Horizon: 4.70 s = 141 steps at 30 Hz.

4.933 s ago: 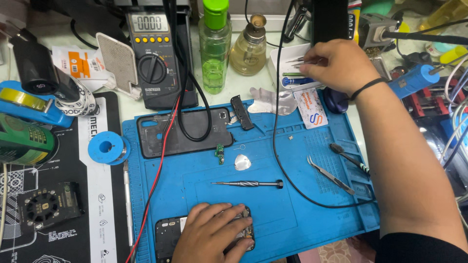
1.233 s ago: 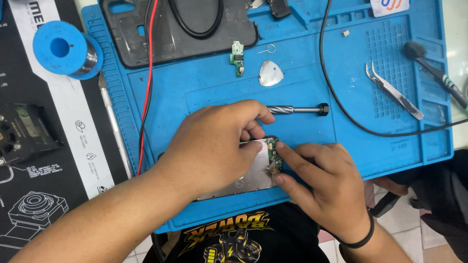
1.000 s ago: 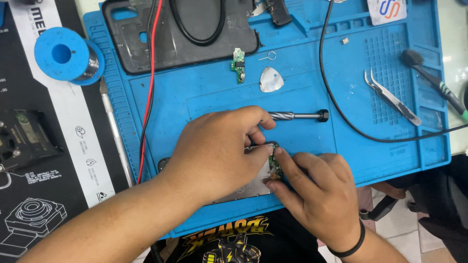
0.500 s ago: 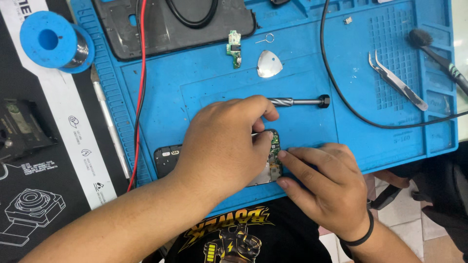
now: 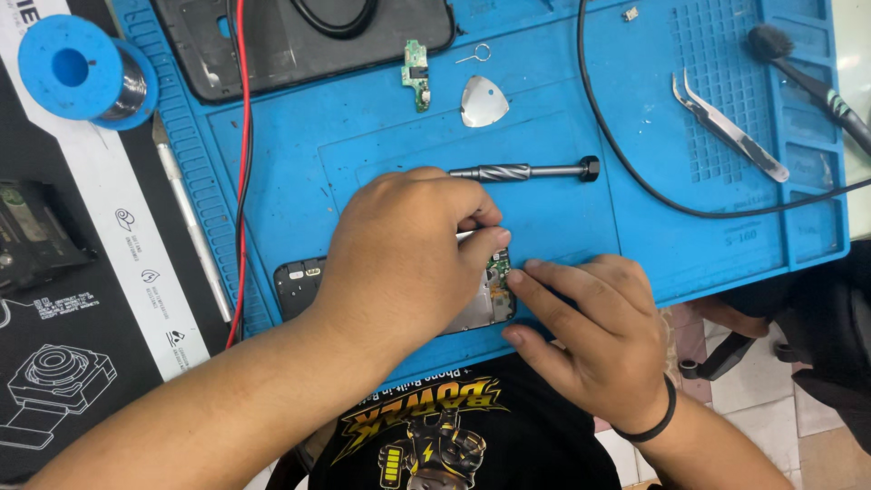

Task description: The person repairs a disassembled smartphone on a blue mat. They use a soldering iron to work on the motherboard, then use tweezers to place small components and a black plastic part onto the phone's interior.

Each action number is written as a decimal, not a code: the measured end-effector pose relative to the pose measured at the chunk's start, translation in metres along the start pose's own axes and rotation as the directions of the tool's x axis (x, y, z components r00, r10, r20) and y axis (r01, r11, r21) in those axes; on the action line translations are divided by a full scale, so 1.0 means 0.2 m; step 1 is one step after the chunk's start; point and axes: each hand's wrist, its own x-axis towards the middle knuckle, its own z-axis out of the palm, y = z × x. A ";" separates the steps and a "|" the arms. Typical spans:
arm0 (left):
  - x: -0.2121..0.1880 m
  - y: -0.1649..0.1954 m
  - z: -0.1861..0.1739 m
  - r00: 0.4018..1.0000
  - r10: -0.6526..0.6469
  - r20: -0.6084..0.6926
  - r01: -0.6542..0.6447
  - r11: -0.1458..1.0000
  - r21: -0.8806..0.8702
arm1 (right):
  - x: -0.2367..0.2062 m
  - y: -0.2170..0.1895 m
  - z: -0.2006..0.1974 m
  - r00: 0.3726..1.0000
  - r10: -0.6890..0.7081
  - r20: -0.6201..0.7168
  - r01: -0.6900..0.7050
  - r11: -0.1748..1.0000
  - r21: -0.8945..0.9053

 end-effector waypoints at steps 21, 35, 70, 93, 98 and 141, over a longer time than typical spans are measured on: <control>-0.02 -0.02 0.02 0.994 0.098 -0.055 -0.098 0.995 0.003 | -0.03 0.04 -0.04 0.997 -0.042 0.065 0.035 0.993 0.112; 0.03 0.01 -0.02 0.990 -0.045 0.133 0.032 0.995 0.097 | -0.01 -0.04 -0.02 0.989 -0.101 0.106 0.113 0.987 -0.113; -0.01 0.01 0.00 0.995 0.080 0.058 -0.086 0.989 0.123 | -0.07 0.04 -0.04 0.997 -0.058 0.057 0.054 0.997 0.061; -0.37 0.08 0.00 0.901 0.405 -0.156 -0.363 0.900 0.240 | 0.06 0.04 -0.21 0.962 0.257 0.095 -0.273 0.918 0.286; -0.61 0.04 0.00 0.904 0.400 -0.150 -0.394 0.917 0.070 | 0.35 0.08 -0.28 0.999 -0.013 0.044 0.008 0.995 0.102; -0.70 0.01 0.03 0.976 0.172 -0.135 -0.217 0.842 -0.493 | 0.06 0.45 -0.40 0.950 0.111 0.293 -0.292 -0.023 0.956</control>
